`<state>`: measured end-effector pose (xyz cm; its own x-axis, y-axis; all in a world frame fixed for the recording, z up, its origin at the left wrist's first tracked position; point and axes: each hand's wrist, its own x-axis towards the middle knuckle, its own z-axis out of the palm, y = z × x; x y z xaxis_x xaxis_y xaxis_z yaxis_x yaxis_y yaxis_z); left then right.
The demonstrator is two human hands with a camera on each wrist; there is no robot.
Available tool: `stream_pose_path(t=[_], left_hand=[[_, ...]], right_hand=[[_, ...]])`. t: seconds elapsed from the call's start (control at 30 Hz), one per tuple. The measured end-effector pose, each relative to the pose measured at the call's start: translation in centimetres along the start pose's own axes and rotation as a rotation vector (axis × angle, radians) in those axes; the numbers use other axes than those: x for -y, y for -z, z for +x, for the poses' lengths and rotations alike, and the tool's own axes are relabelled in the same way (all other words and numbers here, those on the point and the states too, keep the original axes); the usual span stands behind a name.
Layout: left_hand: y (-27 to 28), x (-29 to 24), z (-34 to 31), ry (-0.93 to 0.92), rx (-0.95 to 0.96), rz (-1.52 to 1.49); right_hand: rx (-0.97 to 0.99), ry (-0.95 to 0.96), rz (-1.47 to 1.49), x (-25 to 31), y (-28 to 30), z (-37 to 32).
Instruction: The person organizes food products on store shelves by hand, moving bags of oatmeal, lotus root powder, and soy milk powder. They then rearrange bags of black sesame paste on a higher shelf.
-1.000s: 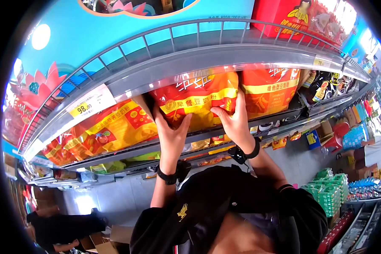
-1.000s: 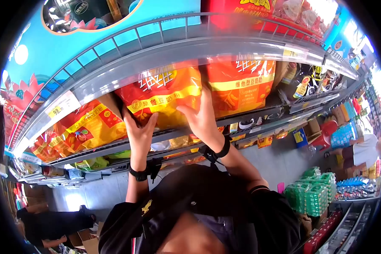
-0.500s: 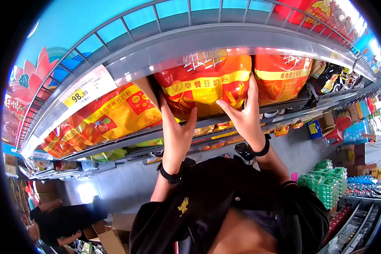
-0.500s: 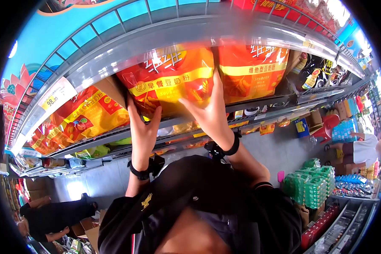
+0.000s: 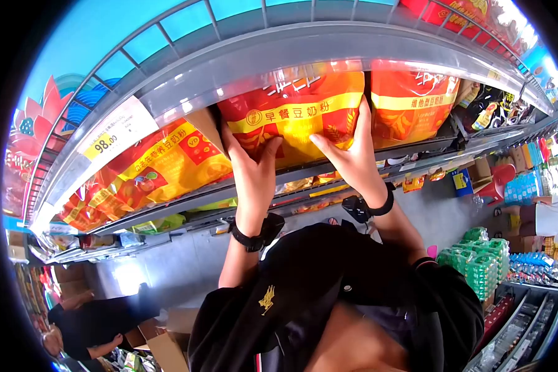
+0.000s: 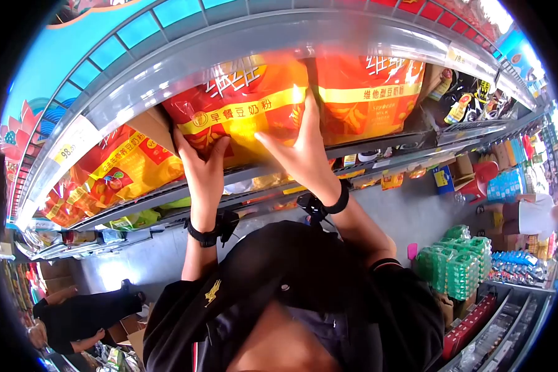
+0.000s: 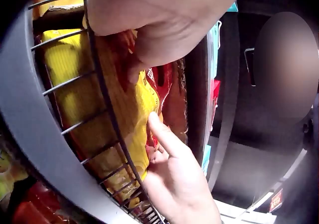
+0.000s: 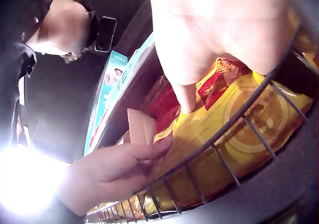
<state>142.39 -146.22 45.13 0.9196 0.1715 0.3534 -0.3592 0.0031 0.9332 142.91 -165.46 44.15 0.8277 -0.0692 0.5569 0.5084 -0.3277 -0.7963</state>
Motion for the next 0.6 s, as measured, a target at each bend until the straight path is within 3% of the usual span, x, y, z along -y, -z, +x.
stream_pose_path(t=[0.1, 0.33, 0.57, 0.6], left_hand=[[0.0, 0.4, 0.1, -0.027, -0.007, 0.006], [-0.2, 0.2, 0.6, -0.114, 0.011, 0.071], [0.4, 0.3, -0.3, 0.05, 0.035, 0.076], [0.6, 0.2, -0.7, -0.047, 0.04, 0.268]], right_hand=[[0.021, -0.054, 0.028, 0.5, 0.2, 0.5], [0.006, 0.017, 0.135, -1.3, -0.7, 1.2], [-0.014, -0.007, -0.072, -1.1, 0.0, 0.3], [-0.006, -0.004, -0.121, -1.1, 0.2, -0.1]])
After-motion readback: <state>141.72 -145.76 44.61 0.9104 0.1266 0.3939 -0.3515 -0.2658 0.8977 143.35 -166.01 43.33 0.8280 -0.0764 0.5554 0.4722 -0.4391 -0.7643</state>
